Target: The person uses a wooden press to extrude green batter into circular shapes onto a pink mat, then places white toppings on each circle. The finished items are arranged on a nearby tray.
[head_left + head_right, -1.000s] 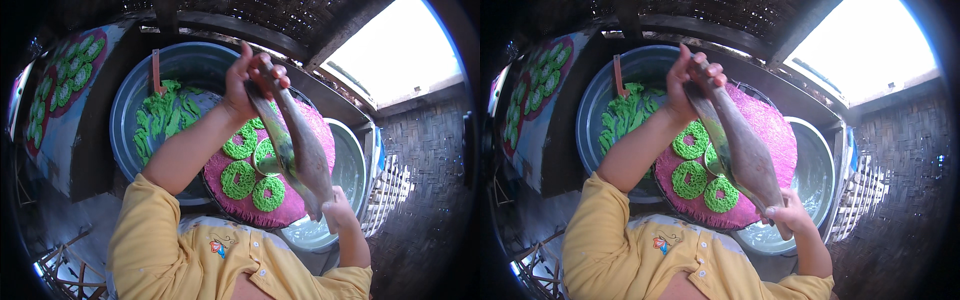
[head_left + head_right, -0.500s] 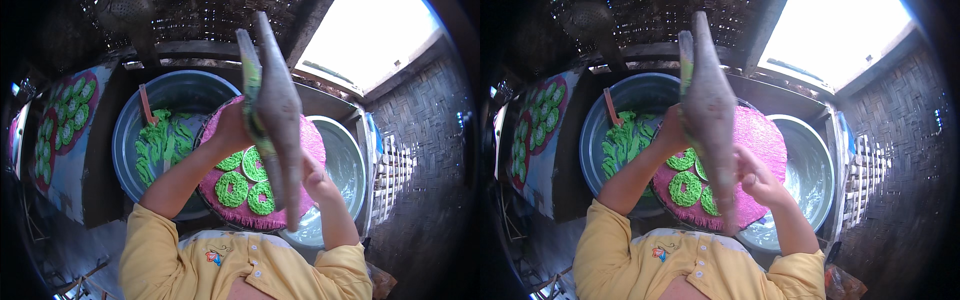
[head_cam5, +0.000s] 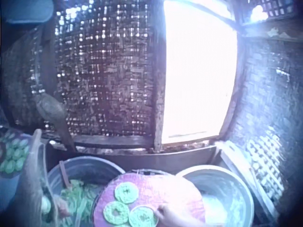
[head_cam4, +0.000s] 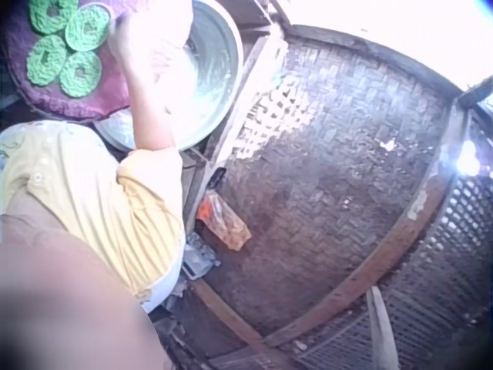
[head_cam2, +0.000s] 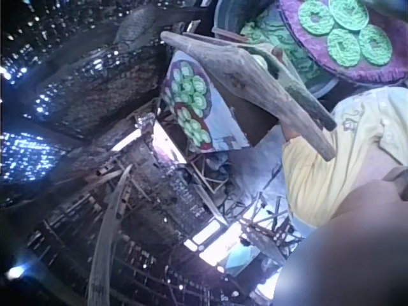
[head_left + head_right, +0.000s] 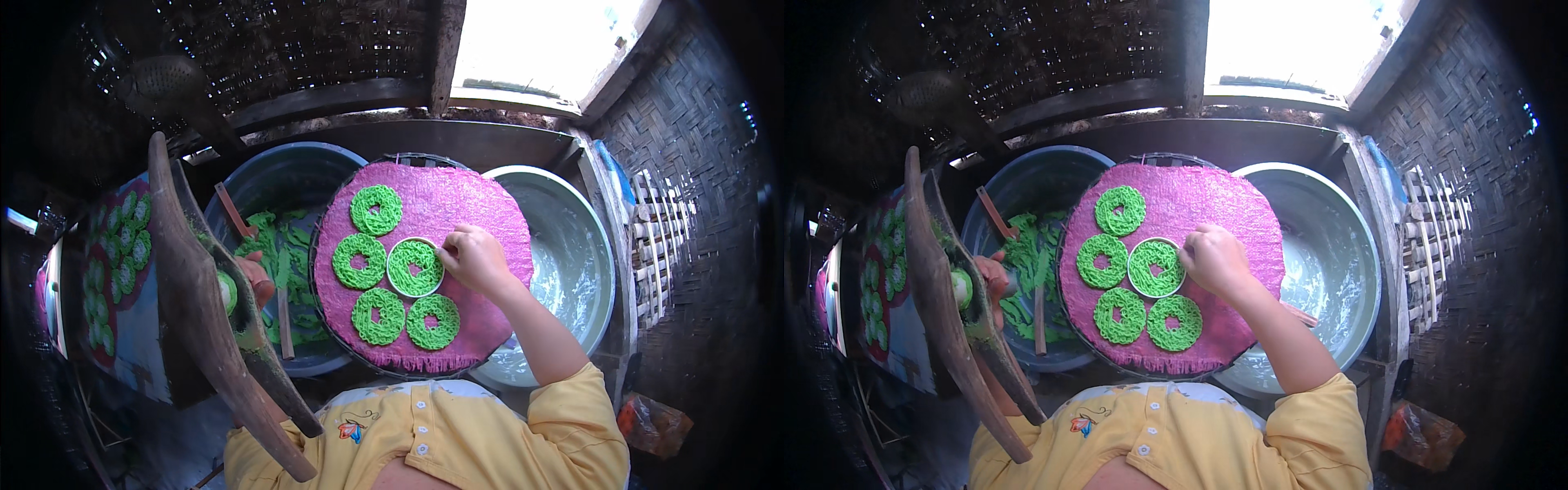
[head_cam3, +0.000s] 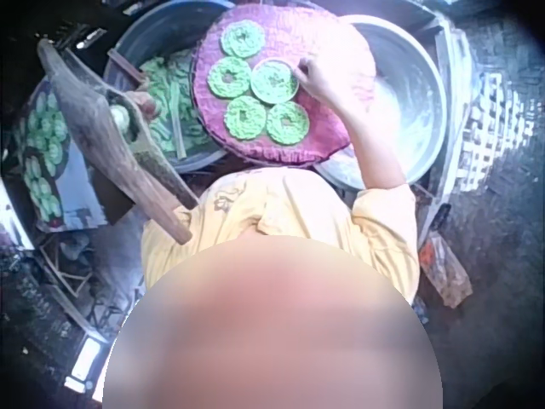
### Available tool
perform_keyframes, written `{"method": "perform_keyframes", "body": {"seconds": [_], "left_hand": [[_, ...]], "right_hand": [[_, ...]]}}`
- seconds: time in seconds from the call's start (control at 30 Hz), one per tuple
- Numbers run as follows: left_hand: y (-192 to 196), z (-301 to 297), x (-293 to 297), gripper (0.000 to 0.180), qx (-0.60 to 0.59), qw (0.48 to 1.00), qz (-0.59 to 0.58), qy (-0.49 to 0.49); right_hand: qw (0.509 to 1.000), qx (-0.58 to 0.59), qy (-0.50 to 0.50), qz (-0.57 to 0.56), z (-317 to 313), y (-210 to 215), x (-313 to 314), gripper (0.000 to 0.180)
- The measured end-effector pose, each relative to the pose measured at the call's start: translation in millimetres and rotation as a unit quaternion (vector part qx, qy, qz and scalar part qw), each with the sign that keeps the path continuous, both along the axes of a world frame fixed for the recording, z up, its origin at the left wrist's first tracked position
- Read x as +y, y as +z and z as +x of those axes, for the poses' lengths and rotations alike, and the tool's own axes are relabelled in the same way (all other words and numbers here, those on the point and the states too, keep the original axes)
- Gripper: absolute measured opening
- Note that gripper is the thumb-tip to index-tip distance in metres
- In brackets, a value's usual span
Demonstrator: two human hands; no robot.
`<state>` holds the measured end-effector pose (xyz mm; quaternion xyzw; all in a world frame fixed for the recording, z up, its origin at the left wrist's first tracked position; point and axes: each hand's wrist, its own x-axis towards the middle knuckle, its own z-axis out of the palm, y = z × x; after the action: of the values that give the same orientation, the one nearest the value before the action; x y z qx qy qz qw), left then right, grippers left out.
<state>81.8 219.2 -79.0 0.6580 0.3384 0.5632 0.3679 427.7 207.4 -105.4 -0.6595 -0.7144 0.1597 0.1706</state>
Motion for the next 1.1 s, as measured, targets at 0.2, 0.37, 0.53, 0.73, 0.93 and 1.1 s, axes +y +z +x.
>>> {"method": "perform_keyframes", "body": {"seconds": [0.2, 0.37, 0.53, 0.73, 0.93, 1.1], "left_hand": [[-4.0, 0.8, 0.1, 0.022, 0.002, 1.000, 0.000, -0.017], [-3.5, -0.4, 7.1, 0.022, 0.010, 0.999, -0.007, -0.042], [-13.9, 2.1, 8.6, 0.024, 0.013, 0.998, -0.013, -0.057], [-10.4, -7.5, 17.0, 0.029, 0.071, 0.992, -0.012, -0.106], [-19.0, 21.0, 7.9, 0.032, 0.056, 0.982, -0.176, -0.046], [-6.9, 69.2, 25.8, 0.051, 0.403, 0.900, 0.113, 0.126]], "right_hand": [[1.000, 0.015, -0.010, 0.018, 11.9, 24.5, 18.4, 0.016], [0.995, -0.077, -0.040, 0.054, 29.5, 24.5, 54.1, 0.014], [0.993, -0.102, -0.034, 0.050, 31.8, 12.2, 70.4, 0.015], [0.993, -0.109, -0.029, 0.029, 29.0, 3.5, 69.7, 0.015], [0.992, -0.085, -0.053, 0.071, 19.2, 25.1, 60.3, 0.023], [0.898, 0.376, 0.189, -0.131, -6.3, 59.5, 5.8, 0.061]]}}
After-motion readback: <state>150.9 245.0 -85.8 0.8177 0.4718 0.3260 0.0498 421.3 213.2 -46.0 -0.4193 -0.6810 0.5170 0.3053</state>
